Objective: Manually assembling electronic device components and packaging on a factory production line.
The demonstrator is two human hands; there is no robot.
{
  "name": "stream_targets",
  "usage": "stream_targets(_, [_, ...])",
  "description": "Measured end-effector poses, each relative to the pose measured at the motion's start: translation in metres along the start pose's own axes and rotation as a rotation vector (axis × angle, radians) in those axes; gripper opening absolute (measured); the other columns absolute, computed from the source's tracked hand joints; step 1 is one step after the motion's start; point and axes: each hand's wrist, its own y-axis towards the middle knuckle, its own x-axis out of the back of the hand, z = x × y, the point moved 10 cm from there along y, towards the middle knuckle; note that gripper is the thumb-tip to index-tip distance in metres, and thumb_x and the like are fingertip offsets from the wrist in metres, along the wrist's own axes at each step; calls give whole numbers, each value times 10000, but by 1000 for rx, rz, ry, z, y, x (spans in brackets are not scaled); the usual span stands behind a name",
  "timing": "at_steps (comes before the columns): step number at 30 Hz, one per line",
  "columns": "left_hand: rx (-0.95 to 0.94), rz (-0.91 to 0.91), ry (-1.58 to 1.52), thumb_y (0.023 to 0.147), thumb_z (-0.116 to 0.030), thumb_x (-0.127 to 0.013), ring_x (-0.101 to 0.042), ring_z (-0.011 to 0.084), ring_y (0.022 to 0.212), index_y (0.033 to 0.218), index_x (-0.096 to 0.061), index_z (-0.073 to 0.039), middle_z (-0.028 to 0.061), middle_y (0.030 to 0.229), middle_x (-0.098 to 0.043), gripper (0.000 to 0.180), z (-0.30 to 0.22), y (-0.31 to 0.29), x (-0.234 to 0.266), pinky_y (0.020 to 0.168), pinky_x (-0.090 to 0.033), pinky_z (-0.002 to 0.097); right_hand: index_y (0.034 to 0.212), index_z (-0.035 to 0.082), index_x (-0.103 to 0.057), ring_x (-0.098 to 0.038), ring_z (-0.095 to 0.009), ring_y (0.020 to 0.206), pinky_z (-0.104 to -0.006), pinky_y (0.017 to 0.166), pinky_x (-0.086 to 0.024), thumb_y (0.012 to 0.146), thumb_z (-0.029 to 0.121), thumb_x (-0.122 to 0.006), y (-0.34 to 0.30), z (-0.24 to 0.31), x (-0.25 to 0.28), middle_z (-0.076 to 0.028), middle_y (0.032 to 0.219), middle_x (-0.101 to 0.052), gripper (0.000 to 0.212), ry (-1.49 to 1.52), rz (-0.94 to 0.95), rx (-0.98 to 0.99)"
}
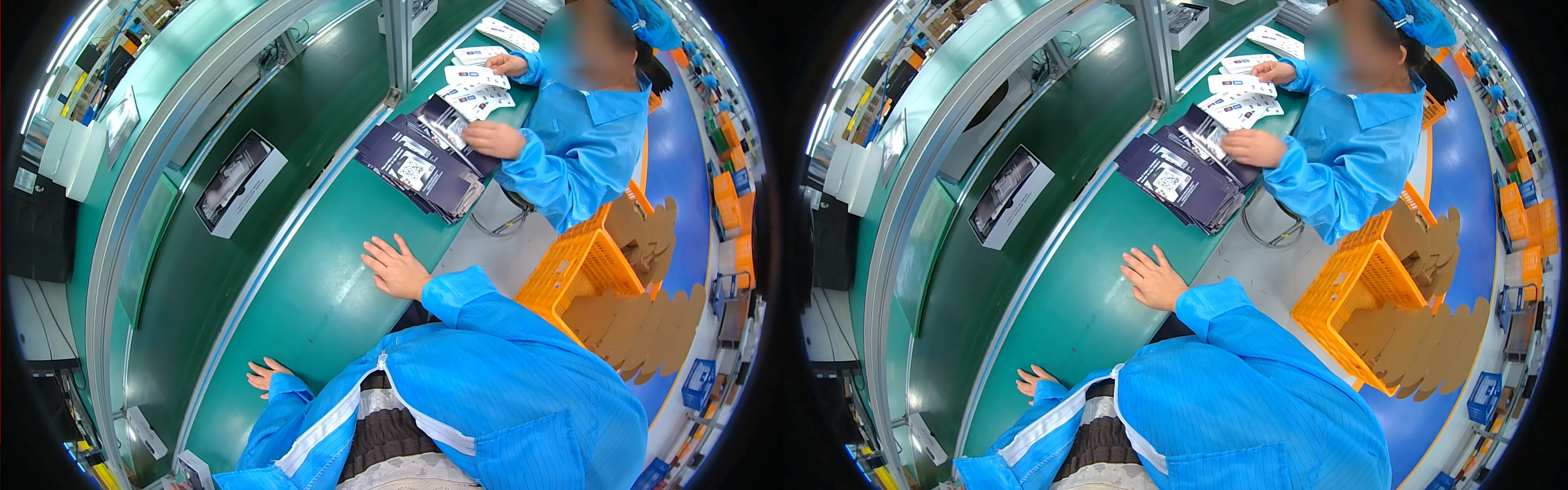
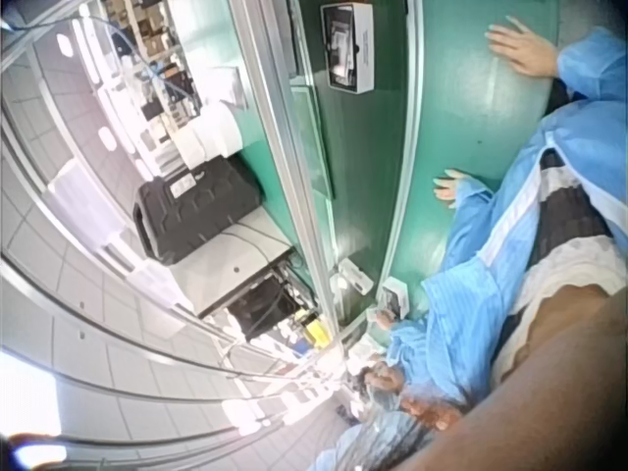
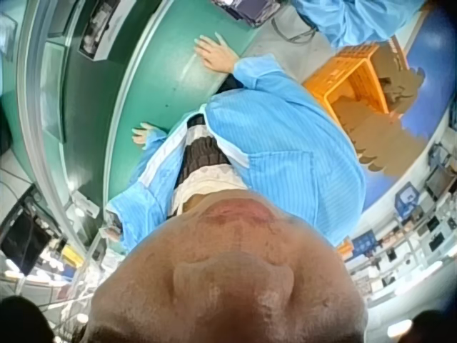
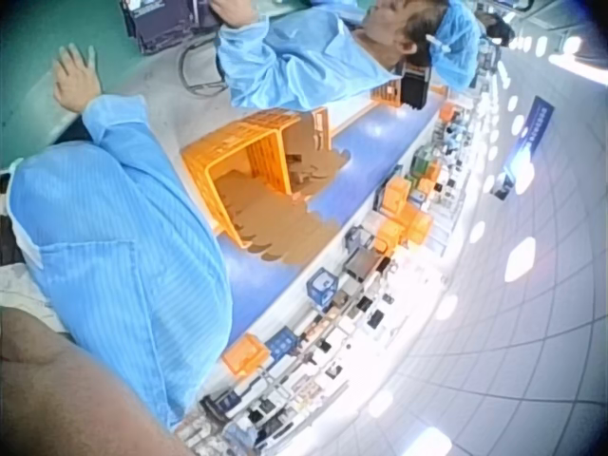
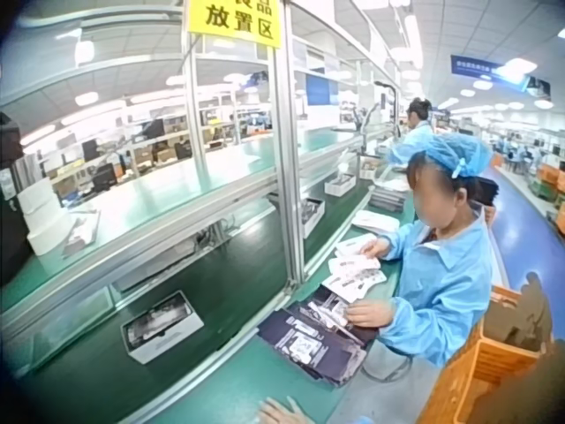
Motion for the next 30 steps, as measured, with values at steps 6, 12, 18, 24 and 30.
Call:
stream_targets(6, [4,4,-7,890,-495,-394,-263,237,1311,1353,-341,-244,91,1416,-287,529,2,-4,-3,966,-220,611,1227,94,-471,-275,-237,1304,-535,1055,-183,829,247,-507,-2,0,5,-88,1355,-372,427,-19,-12,6])
stream_targets(12, [21,68,15,896,-497,-380,-250,230,1318,1353,-336,-239,81,1425,-273,526,-16,-15,13,985,-208,605,1233,96,-465,-270,-241,1307,-540,1053,-182,829,242,-509,-3,-10,9,-89,1362,-366,432,-8,-2,-3])
stream_targets(18, [48,88,20,898,-497,-375,-234,226,1326,1354,-335,-233,82,1428,-267,528,-18,-30,17,993,-198,606,1255,111,-448,-260,-245,1313,-548,1052,-170,826,232,-518,-4,-19,9,-91,1376,-348,451,-2,36,6])
stream_targets(24, [72,93,7,889,-467,-415,-222,236,1329,1353,-344,-194,107,1420,-271,543,-34,-14,35,998,-191,607,1261,108,-442,-257,-251,1314,-554,1048,-159,819,224,-518,12,-17,7,-95,1384,-336,464,-14,57,5])
stream_targets(30, [23,111,-63,904,-424,-392,-166,274,1348,1376,-295,-159,145,1439,-204,549,-36,10,56,1021,-163,598,1240,96,-462,-275,-253,1304,-563,1035,-171,808,225,-520,34,-1,3,-98,1368,-362,455,-6,-2,28])
